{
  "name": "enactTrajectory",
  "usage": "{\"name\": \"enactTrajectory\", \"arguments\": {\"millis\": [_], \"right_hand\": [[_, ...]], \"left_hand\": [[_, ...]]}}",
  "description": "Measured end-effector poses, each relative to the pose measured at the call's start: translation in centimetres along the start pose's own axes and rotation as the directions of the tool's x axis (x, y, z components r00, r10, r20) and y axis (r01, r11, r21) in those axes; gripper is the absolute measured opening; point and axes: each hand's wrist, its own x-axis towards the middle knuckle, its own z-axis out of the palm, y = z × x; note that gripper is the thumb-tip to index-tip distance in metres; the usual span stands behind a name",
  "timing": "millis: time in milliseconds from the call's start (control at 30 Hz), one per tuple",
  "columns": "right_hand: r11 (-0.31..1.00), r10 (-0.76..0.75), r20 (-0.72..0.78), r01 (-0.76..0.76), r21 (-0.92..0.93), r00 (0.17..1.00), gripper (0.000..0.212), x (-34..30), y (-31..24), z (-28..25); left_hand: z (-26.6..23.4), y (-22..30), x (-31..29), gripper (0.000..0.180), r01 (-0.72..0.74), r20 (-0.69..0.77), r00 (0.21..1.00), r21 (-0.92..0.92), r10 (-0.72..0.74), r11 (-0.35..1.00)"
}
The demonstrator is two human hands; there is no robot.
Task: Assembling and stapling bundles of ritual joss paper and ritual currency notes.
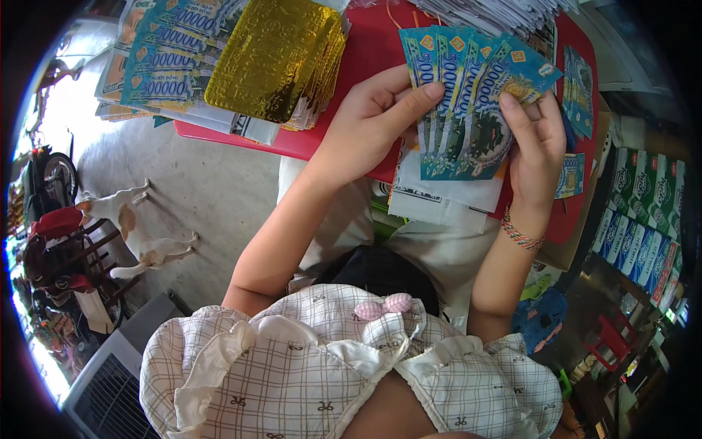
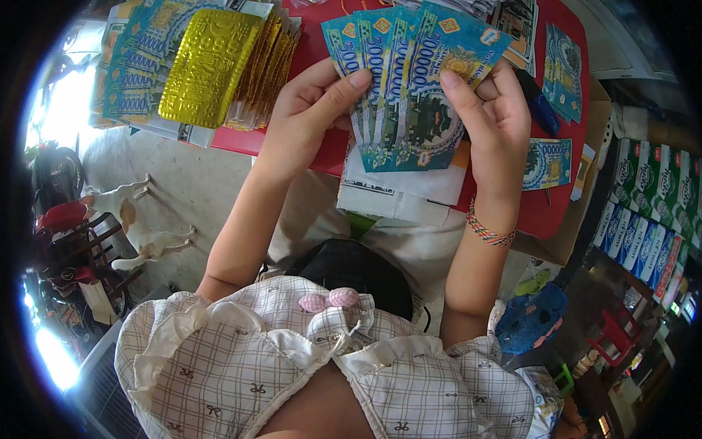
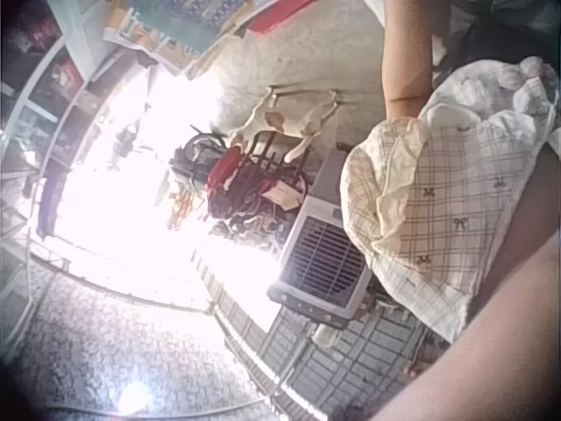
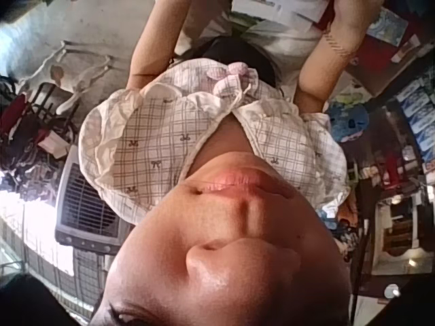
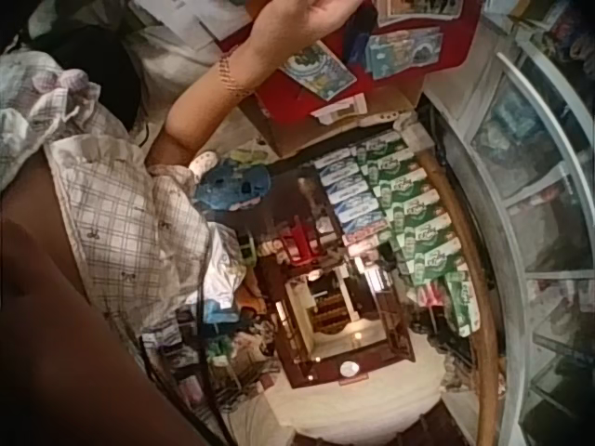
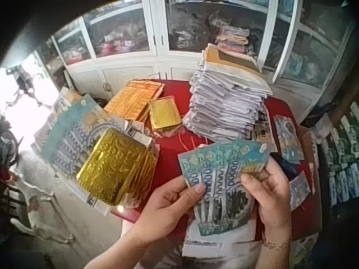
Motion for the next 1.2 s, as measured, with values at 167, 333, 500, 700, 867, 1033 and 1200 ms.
{"name": "enactTrajectory", "arguments": {"millis": [167, 333, 500, 700, 867, 1033, 1200], "right_hand": [[1.000, -0.021, -0.018, 0.021, 0.000, 1.000, 0.036, 0.04, 0.13, 0.30], [0.997, -0.063, -0.057, 0.060, -0.040, 0.996, 0.034, -0.01, 0.16, 0.64], [0.993, -0.098, -0.060, 0.094, -0.065, 0.993, 0.031, 0.00, 0.25, 0.90], [0.995, -0.070, -0.026, 0.068, -0.072, 0.997, 0.029, -0.11, 0.22, 0.75], [0.999, -0.033, -0.011, 0.032, -0.039, 0.999, 0.033, -0.14, 0.22, 0.70], [0.998, -0.019, 0.008, 0.020, -0.052, 1.000, 0.038, -0.18, 0.29, 0.70], [0.999, -0.022, 0.025, 0.023, -0.046, 0.999, 0.040, -0.14, 0.40, 0.59]], "left_hand": [[-0.03, -0.09, -0.01, 0.033, -0.003, -0.003, 1.000, 0.006, 0.003, 1.000], [0.07, -0.06, 0.06, 0.034, -0.010, -0.012, 1.000, -0.013, 0.010, 1.000], [0.07, 0.17, -0.03, 0.036, -0.028, 0.000, 1.000, -0.003, 0.028, 1.000], [0.13, 0.19, 0.11, 0.039, -0.061, 0.003, 0.998, -0.070, 0.061, 0.996], [0.14, 0.14, 0.15, 0.038, -0.113, -0.045, 0.993, -0.095, 0.110, 0.989], [0.01, 0.04, 0.26, 0.036, -0.126, -0.064, 0.991, -0.080, 0.121, 0.989], [-0.16, -0.07, 0.34, 0.044, -0.118, -0.040, 0.992, -0.065, 0.116, 0.991]]}}
